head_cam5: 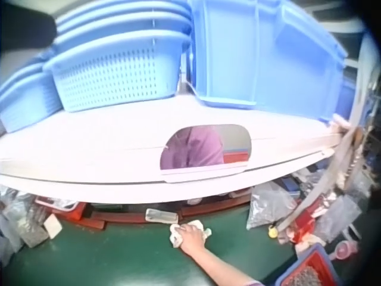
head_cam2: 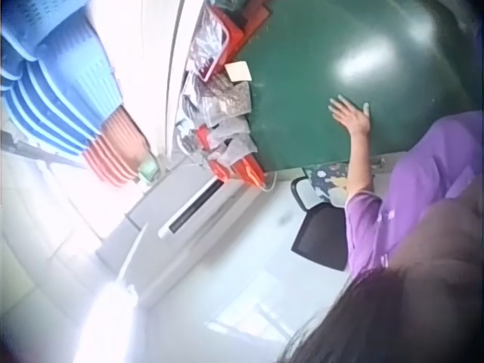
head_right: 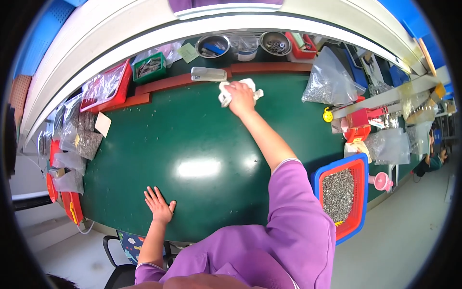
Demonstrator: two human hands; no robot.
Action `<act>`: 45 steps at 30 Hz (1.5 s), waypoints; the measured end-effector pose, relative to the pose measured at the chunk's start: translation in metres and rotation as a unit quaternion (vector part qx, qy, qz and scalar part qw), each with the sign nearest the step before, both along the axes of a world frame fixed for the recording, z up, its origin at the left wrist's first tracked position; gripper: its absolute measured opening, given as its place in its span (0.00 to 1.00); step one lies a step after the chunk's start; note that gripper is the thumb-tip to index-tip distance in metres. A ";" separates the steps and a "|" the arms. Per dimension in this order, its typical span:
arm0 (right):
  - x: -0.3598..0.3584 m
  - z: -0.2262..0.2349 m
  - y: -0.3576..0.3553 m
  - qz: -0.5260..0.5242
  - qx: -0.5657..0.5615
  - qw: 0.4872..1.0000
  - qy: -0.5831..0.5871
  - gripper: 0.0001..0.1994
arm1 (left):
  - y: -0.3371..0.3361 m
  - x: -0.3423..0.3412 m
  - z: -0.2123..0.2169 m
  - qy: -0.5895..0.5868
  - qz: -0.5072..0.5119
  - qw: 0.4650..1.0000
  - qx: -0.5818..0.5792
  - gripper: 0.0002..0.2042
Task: Cleaning a workbench and assembling small hardware components.
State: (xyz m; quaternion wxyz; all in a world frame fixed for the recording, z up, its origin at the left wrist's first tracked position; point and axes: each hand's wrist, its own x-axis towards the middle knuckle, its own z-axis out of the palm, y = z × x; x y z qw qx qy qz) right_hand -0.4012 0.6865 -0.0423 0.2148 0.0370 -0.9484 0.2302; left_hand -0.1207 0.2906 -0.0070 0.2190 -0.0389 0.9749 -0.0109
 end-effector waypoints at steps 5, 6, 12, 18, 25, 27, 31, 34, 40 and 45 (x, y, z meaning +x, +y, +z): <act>0.011 0.010 -0.037 0.133 -0.115 0.984 -0.004 0.09 | -0.004 0.006 -0.004 0.009 0.008 1.000 -0.007 0.48; 0.000 0.009 -0.035 0.070 -0.101 0.992 0.030 0.09 | -0.005 0.005 -0.004 0.003 0.014 1.000 -0.006 0.48; -0.018 -0.008 -0.056 -0.082 -0.009 0.997 0.000 0.16 | -0.006 0.004 -0.008 0.035 -0.001 0.999 0.002 0.48; -0.007 0.004 -0.090 0.151 -0.076 0.985 -0.042 0.13 | -0.007 0.006 -0.005 0.021 0.014 1.000 0.002 0.48; -0.034 -0.014 -0.128 0.012 -0.023 1.000 -0.005 0.18 | 0.000 0.002 -0.002 0.013 0.010 1.000 -0.008 0.48; -0.040 -0.020 -0.144 -0.035 -0.023 0.998 0.039 0.18 | 0.000 -0.002 -0.003 0.011 0.011 1.000 -0.005 0.48; -0.024 0.003 -0.163 0.224 -0.094 0.961 -0.131 0.12 | -0.003 0.005 -0.002 0.002 0.027 1.000 -0.002 0.48; -0.040 0.015 -0.169 0.182 -0.127 0.975 -0.021 0.13 | -0.002 0.005 0.000 0.003 0.032 0.999 -0.005 0.49; -0.074 -0.018 -0.212 0.120 -0.056 0.991 -0.018 0.14 | 0.001 0.000 0.003 -0.004 0.020 1.000 0.003 0.49; -0.072 -0.019 -0.256 0.122 -0.091 0.988 0.018 0.13 | 0.000 0.000 0.001 0.004 0.017 1.000 0.015 0.49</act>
